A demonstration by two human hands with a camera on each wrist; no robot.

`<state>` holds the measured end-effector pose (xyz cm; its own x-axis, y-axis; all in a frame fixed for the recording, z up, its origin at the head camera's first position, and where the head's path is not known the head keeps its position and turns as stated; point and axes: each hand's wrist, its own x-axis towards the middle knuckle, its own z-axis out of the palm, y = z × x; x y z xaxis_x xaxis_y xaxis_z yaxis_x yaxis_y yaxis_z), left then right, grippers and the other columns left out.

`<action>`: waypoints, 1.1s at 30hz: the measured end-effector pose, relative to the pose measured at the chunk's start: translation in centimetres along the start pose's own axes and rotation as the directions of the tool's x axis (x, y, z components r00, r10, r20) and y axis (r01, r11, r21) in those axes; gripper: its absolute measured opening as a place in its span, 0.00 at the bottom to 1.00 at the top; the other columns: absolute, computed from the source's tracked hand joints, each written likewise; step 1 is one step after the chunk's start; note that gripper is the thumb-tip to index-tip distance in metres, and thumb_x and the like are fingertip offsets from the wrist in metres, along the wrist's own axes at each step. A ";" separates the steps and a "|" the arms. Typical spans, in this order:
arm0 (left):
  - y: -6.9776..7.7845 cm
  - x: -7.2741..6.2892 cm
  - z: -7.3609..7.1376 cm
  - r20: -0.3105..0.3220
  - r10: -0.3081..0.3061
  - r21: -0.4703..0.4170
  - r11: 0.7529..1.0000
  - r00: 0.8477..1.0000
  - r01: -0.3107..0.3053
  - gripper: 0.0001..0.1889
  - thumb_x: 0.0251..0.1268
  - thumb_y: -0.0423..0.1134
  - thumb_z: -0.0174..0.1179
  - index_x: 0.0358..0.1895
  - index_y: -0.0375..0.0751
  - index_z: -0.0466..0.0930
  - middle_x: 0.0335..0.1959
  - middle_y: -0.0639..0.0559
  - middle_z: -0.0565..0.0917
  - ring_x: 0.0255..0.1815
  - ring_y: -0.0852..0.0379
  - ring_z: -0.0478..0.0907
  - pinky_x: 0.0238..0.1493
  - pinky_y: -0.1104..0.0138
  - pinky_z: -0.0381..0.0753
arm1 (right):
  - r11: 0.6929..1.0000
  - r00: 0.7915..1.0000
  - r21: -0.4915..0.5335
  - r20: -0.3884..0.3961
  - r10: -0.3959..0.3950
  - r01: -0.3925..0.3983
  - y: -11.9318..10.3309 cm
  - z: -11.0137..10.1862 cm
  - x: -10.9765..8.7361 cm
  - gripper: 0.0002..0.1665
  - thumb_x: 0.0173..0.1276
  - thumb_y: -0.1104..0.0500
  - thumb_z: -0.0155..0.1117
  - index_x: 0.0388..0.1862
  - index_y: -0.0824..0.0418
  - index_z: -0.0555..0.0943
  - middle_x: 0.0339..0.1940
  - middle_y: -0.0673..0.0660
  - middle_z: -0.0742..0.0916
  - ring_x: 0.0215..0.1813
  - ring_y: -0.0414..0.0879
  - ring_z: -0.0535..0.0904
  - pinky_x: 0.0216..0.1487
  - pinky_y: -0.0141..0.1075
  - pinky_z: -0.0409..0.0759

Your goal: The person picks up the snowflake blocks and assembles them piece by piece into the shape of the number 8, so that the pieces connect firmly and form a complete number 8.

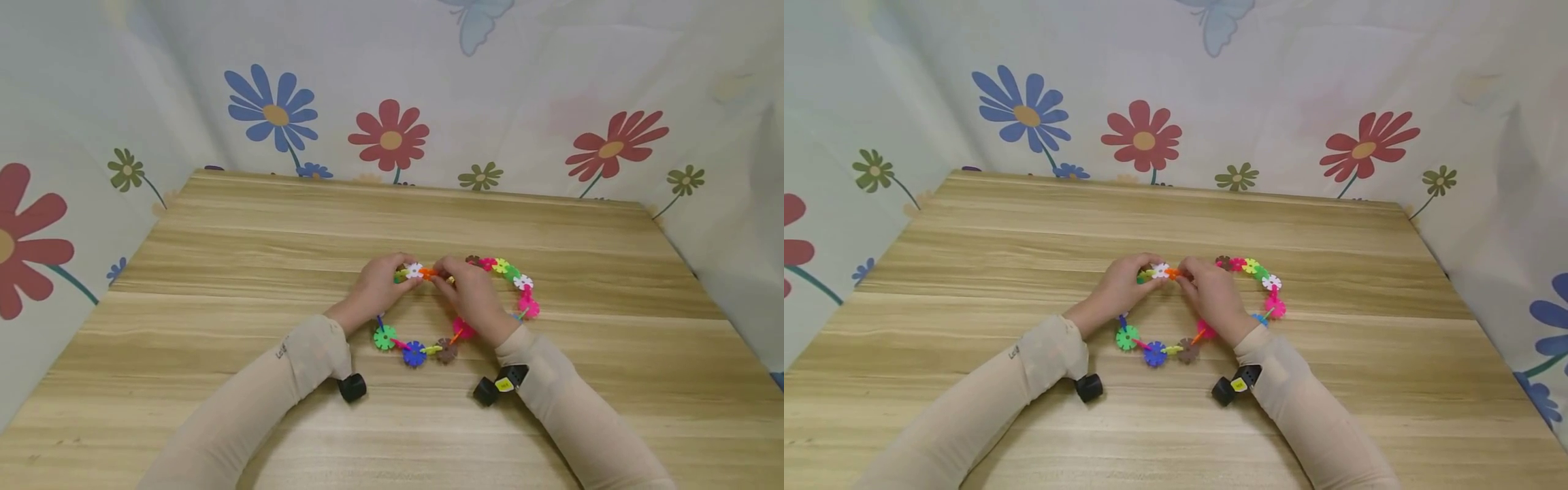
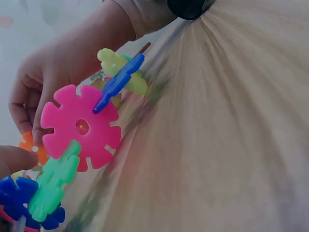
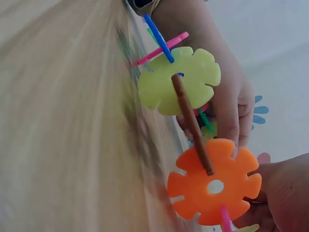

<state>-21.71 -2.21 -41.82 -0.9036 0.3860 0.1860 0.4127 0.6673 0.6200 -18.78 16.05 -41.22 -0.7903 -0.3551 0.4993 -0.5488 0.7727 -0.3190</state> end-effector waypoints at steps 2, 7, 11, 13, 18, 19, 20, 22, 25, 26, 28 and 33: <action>-0.1 0.0 0.0 0.012 -0.011 0.014 1.000 1.000 0.011 0.22 0.63 0.47 0.63 0.57 0.40 0.77 0.57 0.45 0.82 0.60 0.47 0.77 0.63 0.56 0.73 | 1.000 1.000 0.008 -0.002 0.002 -0.002 -0.1 -0.1 0.1 0.09 0.62 0.62 0.69 0.38 0.63 0.81 0.36 0.58 0.89 0.38 0.51 0.84 0.40 0.42 0.82; -0.4 0.1 -0.1 0.021 -0.024 0.010 1.000 1.000 0.023 0.23 0.63 0.46 0.64 0.59 0.40 0.76 0.58 0.45 0.81 0.61 0.46 0.76 0.64 0.56 0.72 | 0.998 0.998 0.011 0.035 0.056 -0.057 -0.3 -1.1 0.7 0.13 0.61 0.60 0.70 0.43 0.65 0.82 0.41 0.60 0.87 0.46 0.55 0.82 0.49 0.45 0.80; -0.6 0.1 -0.2 0.019 -0.002 -0.010 1.000 1.000 0.003 0.24 0.63 0.43 0.64 0.61 0.43 0.74 0.59 0.46 0.80 0.61 0.47 0.76 0.64 0.55 0.72 | 0.978 0.969 -0.075 0.135 0.205 -0.196 -0.7 -2.7 1.1 0.18 0.62 0.55 0.70 0.46 0.65 0.81 0.44 0.62 0.85 0.46 0.55 0.81 0.48 0.46 0.81; -0.7 0.1 -0.1 0.027 0.016 -0.015 1.000 1.000 -0.015 0.23 0.64 0.43 0.63 0.61 0.44 0.74 0.60 0.47 0.79 0.62 0.48 0.75 0.65 0.55 0.72 | 0.953 0.934 -0.129 0.200 0.295 -0.273 -0.8 -3.6 1.0 0.20 0.62 0.52 0.69 0.47 0.64 0.81 0.44 0.61 0.84 0.45 0.55 0.81 0.45 0.46 0.81; -0.6 0.1 0.0 0.044 0.039 -0.035 0.999 0.998 -0.037 0.18 0.69 0.46 0.58 0.59 0.45 0.77 0.59 0.50 0.80 0.64 0.50 0.74 0.66 0.56 0.70 | 0.906 0.853 -0.240 0.318 0.413 -0.349 -0.9 -4.7 0.4 0.25 0.62 0.46 0.68 0.46 0.65 0.79 0.42 0.60 0.85 0.39 0.52 0.82 0.38 0.43 0.81; -0.6 0.1 0.0 0.044 0.039 -0.038 0.999 0.998 -0.037 0.18 0.69 0.46 0.57 0.58 0.45 0.77 0.59 0.50 0.80 0.63 0.50 0.74 0.66 0.56 0.71 | 0.901 0.842 -0.261 0.335 0.422 -0.348 -1.0 -4.8 0.2 0.26 0.62 0.44 0.67 0.45 0.65 0.79 0.40 0.60 0.86 0.37 0.51 0.82 0.36 0.42 0.81; -0.6 0.1 0.0 0.043 0.036 -0.041 0.999 0.998 -0.034 0.17 0.70 0.47 0.56 0.57 0.45 0.77 0.58 0.50 0.80 0.63 0.50 0.75 0.66 0.56 0.71 | 0.896 0.831 -0.280 0.352 0.430 -0.345 -1.1 -4.9 0.0 0.27 0.61 0.43 0.67 0.44 0.65 0.79 0.38 0.59 0.86 0.35 0.50 0.82 0.34 0.41 0.80; -0.5 0.1 0.1 0.042 0.029 -0.038 0.999 0.999 -0.028 0.17 0.71 0.47 0.55 0.56 0.45 0.78 0.57 0.50 0.81 0.62 0.50 0.75 0.65 0.55 0.72 | 0.886 0.807 -0.303 0.383 0.451 -0.351 -1.2 -4.9 -0.3 0.27 0.61 0.41 0.67 0.40 0.65 0.79 0.32 0.58 0.85 0.30 0.48 0.80 0.28 0.38 0.78; -0.5 0.1 0.0 0.041 0.015 -0.030 0.999 0.999 -0.014 0.16 0.70 0.47 0.56 0.55 0.45 0.78 0.57 0.49 0.81 0.61 0.50 0.76 0.64 0.56 0.72 | 0.880 0.796 -0.332 0.396 0.457 -0.340 -1.4 -4.8 -0.9 0.28 0.60 0.40 0.67 0.39 0.64 0.79 0.29 0.56 0.85 0.26 0.47 0.78 0.26 0.36 0.75; -0.5 0.2 0.0 0.042 0.010 -0.026 1.000 0.999 -0.009 0.16 0.70 0.47 0.56 0.55 0.45 0.78 0.57 0.49 0.81 0.61 0.50 0.76 0.64 0.56 0.73 | 0.881 0.798 -0.335 0.396 0.454 -0.335 -1.5 -4.8 -1.0 0.27 0.59 0.40 0.67 0.38 0.64 0.80 0.29 0.55 0.84 0.26 0.47 0.77 0.25 0.36 0.75; -0.5 0.2 0.0 0.043 0.003 -0.014 1.000 0.999 -0.002 0.16 0.69 0.46 0.57 0.55 0.44 0.78 0.56 0.49 0.81 0.60 0.50 0.76 0.63 0.56 0.73 | 0.888 0.811 -0.335 0.390 0.436 -0.317 -1.4 -4.6 -1.4 0.25 0.59 0.41 0.68 0.38 0.63 0.80 0.30 0.55 0.85 0.27 0.47 0.78 0.26 0.37 0.75; -0.4 0.2 0.0 0.063 0.005 0.013 1.000 0.998 -0.006 0.17 0.70 0.46 0.56 0.58 0.45 0.76 0.58 0.48 0.80 0.61 0.49 0.76 0.63 0.55 0.73 | 0.892 0.816 -0.323 0.386 0.430 -0.317 -0.9 -4.2 -1.9 0.21 0.60 0.45 0.68 0.38 0.61 0.78 0.30 0.54 0.85 0.27 0.46 0.77 0.25 0.36 0.74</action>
<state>-22.02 -2.42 -42.05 -0.8924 0.4286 0.1410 0.4195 0.6731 0.6090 -15.60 18.25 -38.49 -0.9861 -0.1609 -0.0403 -0.1511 0.9715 -0.1825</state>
